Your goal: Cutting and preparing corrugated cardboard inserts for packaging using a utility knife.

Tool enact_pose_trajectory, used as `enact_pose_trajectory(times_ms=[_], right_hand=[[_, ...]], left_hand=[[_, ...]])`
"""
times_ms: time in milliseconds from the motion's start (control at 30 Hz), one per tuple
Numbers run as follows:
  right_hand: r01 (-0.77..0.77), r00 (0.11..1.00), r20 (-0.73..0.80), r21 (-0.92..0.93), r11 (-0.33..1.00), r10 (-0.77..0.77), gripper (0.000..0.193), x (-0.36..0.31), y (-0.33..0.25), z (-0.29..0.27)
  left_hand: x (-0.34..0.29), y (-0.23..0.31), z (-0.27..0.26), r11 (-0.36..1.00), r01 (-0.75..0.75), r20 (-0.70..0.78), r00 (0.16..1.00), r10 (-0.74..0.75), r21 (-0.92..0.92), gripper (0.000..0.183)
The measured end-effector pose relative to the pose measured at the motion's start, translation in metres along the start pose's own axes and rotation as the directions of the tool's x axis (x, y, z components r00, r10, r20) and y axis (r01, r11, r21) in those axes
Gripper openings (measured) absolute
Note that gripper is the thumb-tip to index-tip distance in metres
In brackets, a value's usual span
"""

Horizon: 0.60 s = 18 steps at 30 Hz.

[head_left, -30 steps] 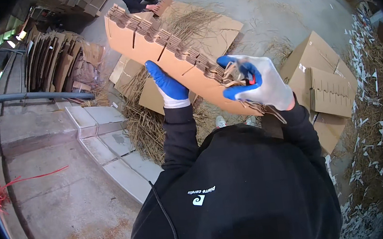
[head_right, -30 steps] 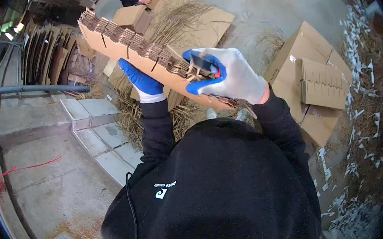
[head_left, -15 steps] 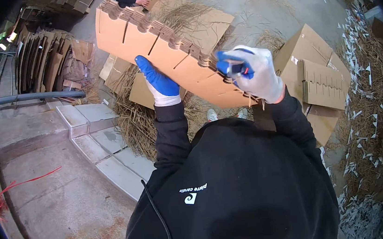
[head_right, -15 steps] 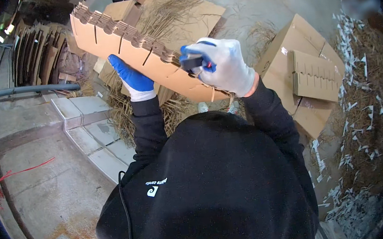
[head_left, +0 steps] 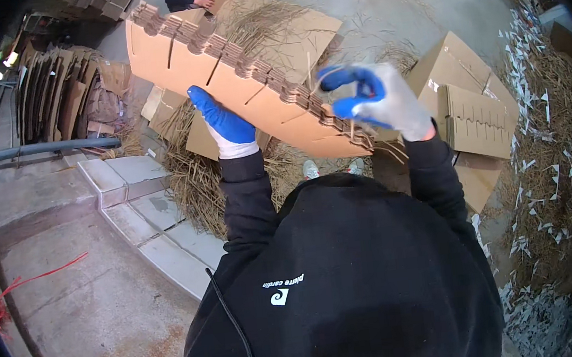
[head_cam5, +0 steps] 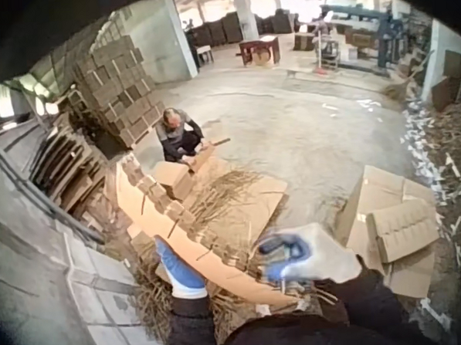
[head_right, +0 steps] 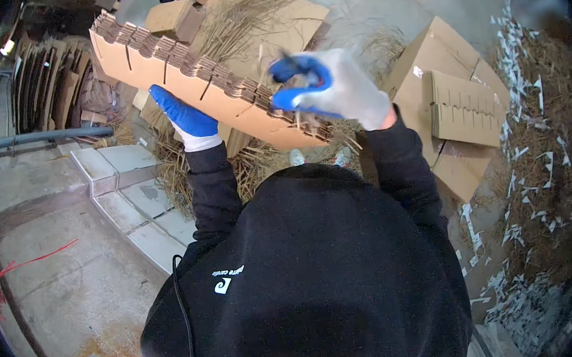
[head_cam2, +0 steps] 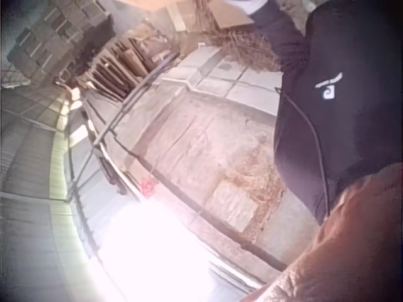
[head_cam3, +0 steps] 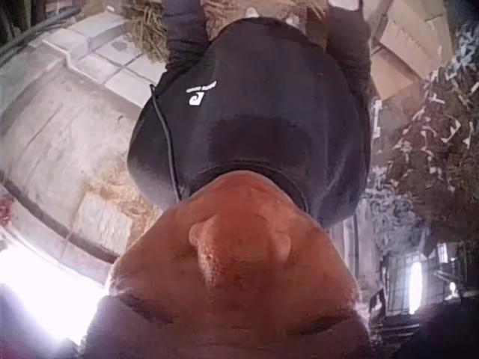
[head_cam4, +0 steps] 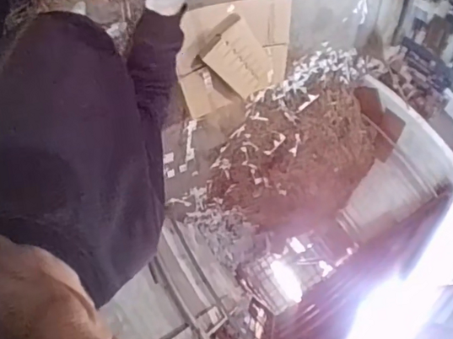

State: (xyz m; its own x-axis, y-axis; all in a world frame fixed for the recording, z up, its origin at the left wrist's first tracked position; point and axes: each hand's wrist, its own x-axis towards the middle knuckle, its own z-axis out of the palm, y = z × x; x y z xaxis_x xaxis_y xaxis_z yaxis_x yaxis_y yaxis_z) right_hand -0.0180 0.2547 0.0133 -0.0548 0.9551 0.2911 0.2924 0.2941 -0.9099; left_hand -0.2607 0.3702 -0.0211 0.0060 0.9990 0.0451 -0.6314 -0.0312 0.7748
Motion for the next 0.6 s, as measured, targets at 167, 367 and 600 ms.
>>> enact_pose_trajectory(times_ms=[167, 367, 600], right_hand=[[-0.052, 0.992, -0.114, 0.045, 0.998, 0.056, 0.033, 0.008, -0.012, 0.025], [0.085, 0.737, -0.671, 0.212, 0.974, 0.082, 0.014, -0.007, -0.014, 0.019], [-0.291, 0.943, -0.178, -0.037, 0.956, 0.28, 0.033, -0.02, -0.017, -0.013]], left_hand=[[-0.004, -0.001, 0.006, 1.0, 0.013, 0.044, 0.999, -0.013, 0.005, 0.061], [-0.001, 0.002, -0.008, 0.999, 0.021, 0.017, 1.0, -0.022, 0.035, 0.071], [0.011, 0.005, -0.026, 1.0, 0.002, -0.007, 1.0, -0.002, -0.021, 0.059]])
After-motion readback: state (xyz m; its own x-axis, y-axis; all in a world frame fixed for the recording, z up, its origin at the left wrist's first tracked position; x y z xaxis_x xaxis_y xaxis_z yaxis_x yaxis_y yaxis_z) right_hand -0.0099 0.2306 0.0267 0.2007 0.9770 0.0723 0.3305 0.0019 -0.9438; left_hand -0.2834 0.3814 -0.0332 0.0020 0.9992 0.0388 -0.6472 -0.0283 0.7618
